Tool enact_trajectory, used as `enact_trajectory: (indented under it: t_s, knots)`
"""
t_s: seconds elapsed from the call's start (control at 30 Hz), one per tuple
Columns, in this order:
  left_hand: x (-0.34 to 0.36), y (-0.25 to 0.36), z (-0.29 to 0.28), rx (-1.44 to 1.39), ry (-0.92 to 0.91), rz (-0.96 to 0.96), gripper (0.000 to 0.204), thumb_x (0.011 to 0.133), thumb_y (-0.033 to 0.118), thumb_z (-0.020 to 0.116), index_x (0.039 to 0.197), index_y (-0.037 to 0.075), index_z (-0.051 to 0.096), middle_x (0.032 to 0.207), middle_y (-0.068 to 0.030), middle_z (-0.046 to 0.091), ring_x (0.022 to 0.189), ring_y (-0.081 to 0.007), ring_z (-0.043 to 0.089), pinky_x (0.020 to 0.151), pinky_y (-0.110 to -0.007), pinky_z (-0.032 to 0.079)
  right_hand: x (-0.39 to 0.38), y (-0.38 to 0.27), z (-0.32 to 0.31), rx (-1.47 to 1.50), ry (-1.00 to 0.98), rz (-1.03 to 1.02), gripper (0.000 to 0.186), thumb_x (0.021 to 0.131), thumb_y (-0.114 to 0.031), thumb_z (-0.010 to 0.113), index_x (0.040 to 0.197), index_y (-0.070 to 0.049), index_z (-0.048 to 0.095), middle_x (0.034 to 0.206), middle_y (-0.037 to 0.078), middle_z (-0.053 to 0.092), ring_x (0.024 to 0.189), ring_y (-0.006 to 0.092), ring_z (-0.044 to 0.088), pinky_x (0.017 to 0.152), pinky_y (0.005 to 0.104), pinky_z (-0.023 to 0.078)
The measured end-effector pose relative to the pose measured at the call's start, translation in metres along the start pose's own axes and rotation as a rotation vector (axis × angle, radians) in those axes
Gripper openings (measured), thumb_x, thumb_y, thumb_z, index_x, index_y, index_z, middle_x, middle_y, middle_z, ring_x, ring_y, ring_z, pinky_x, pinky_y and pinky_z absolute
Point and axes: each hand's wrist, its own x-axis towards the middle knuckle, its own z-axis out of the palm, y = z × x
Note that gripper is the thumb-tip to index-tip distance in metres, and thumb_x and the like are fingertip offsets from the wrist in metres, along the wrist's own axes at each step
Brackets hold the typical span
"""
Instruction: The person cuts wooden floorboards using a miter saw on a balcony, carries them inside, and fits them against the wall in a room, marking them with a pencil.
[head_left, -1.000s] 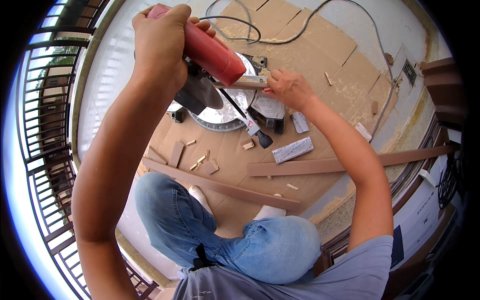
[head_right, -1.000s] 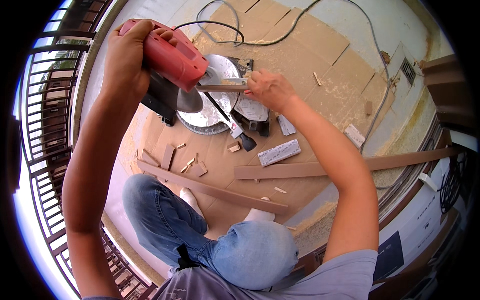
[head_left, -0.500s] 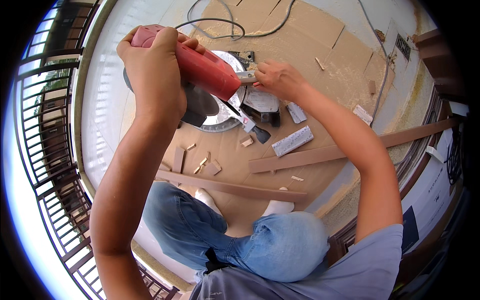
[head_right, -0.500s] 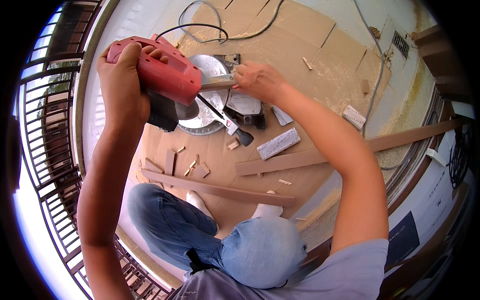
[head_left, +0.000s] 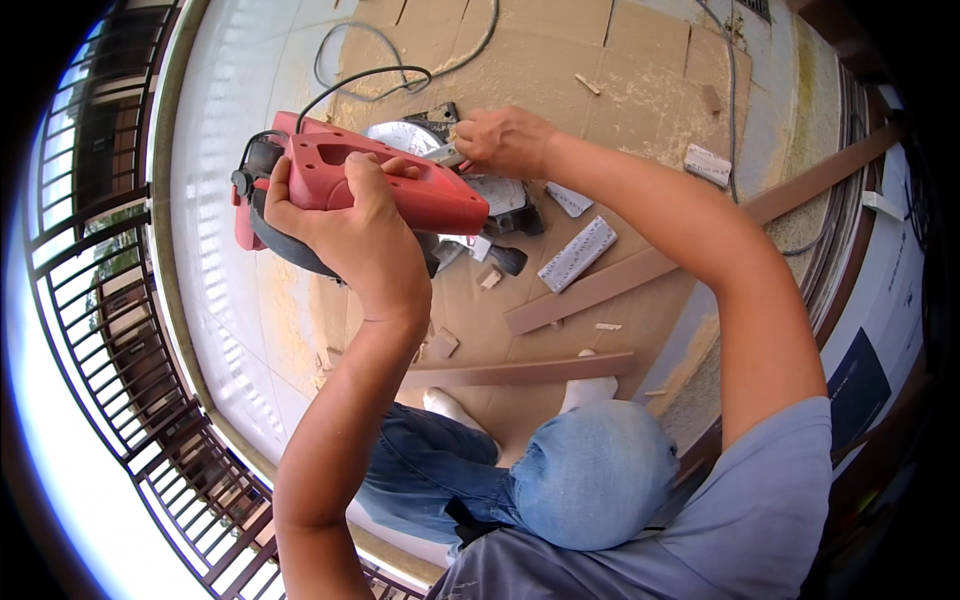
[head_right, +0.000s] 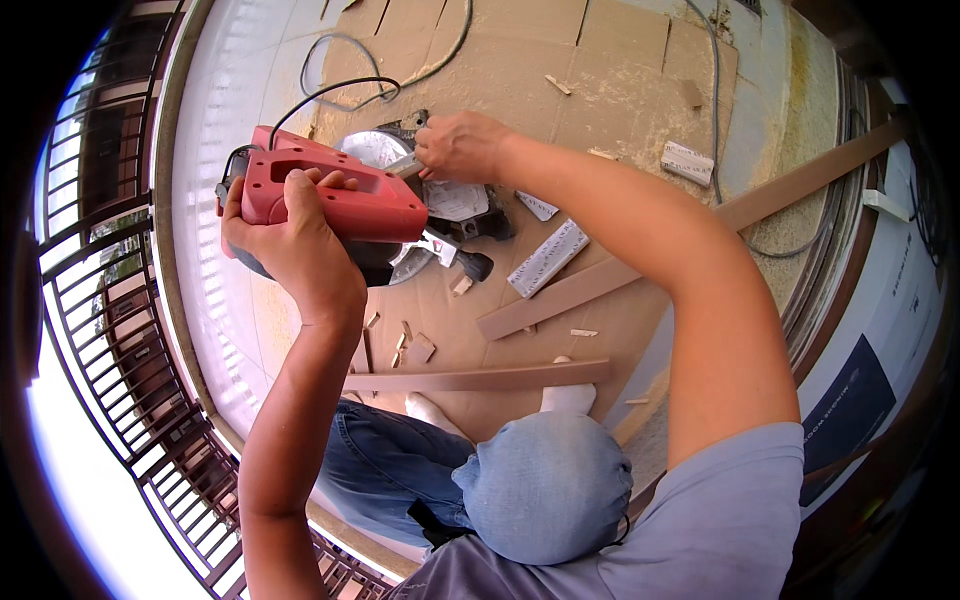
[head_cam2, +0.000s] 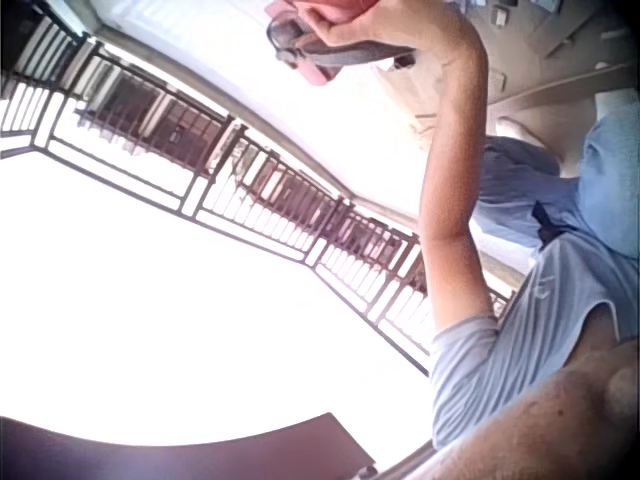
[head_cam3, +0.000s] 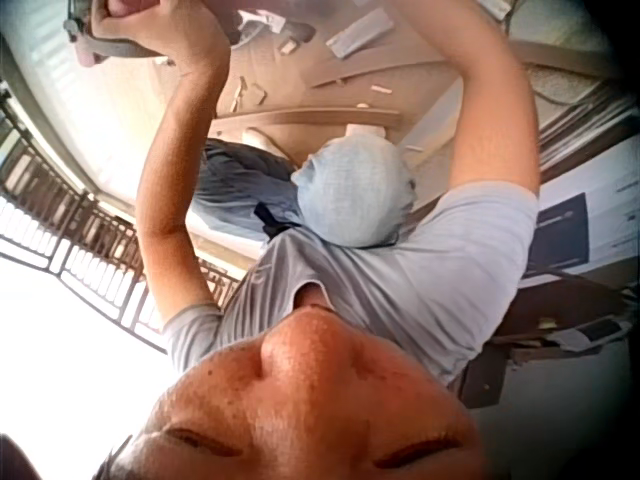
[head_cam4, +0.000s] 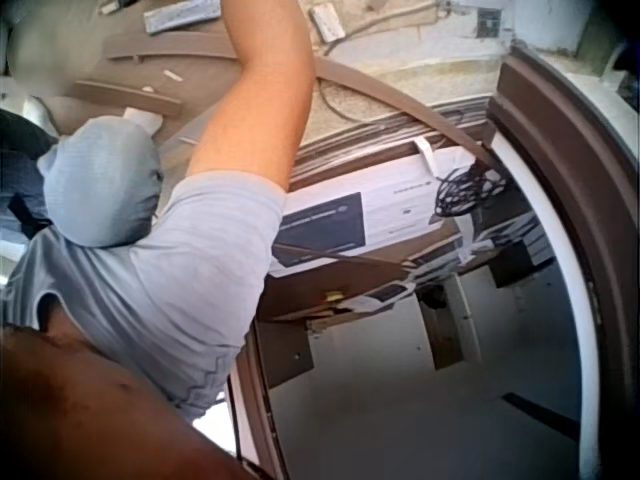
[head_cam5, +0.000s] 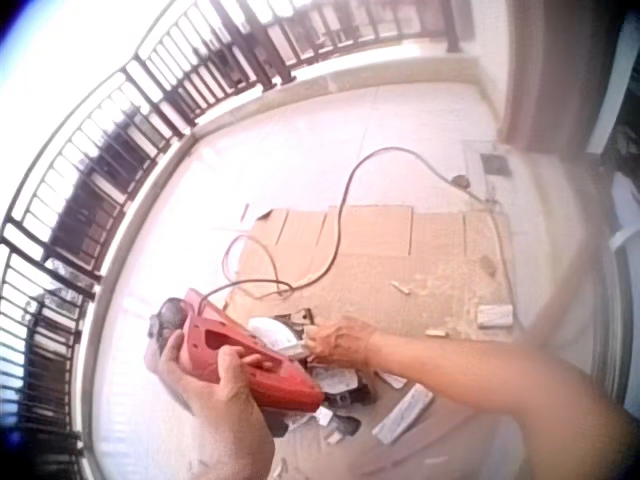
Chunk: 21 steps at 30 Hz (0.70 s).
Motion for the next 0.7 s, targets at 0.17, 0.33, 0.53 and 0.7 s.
enact_trajectory:
  t_s: [0.17,0.33,0.53,0.7]
  knots:
    - [-0.021,-0.023,0.007,-0.027,0.023,0.037,0.058,0.095,-0.001,0.056,0.142,0.004,0.023,0.125,-0.0212,0.049,0.085,-0.0231,0.068,0.080,-0.035,0.059,0.002,-0.003,0.001,-0.002,0.013,-0.016,0.031,0.089,-0.039,0.069,0.086,-0.008,0.066,0.091,0.006,0.065,0.089,0.0237,0.065,0.076,0.0342,0.056]
    - [-0.009,-0.013,-0.006,-0.031,-0.024,0.041,0.063,0.094,-0.002,0.058,0.145,0.005,0.023,0.124,-0.0195,0.046,0.082,-0.0196,0.066,0.078,-0.032,0.057,0.003,-0.001,-0.004,0.042,0.020,-0.029,0.029,0.088,-0.035,0.070,0.084,-0.007,0.063,0.091,0.007,0.063,0.091,0.0239,0.065,0.076,0.0351,0.055]
    - [0.135,0.052,-0.078,-0.020,-0.160,-0.247,0.045,0.095,0.009,0.055,0.129,-0.006,0.030,0.101,-0.0197,0.059,0.080,-0.0304,0.067,0.083,-0.041,0.062,-0.027,-0.002,-0.009,-0.007,0.146,0.062,0.017,0.090,-0.024,0.068,0.084,-0.008,0.063,0.091,0.008,0.061,0.093,0.0253,0.064,0.077,0.0372,0.055]
    - [0.252,0.068,-0.132,0.192,-0.320,-0.327,0.028,0.101,0.020,0.060,0.113,-0.005,0.051,0.101,-0.0170,0.062,0.092,-0.0252,0.071,0.085,-0.038,0.065,-0.083,-0.026,-0.058,0.116,0.072,0.526,0.015,0.091,-0.021,0.070,0.096,-0.007,0.068,0.094,0.011,0.066,0.094,0.0301,0.066,0.080,0.0398,0.053]
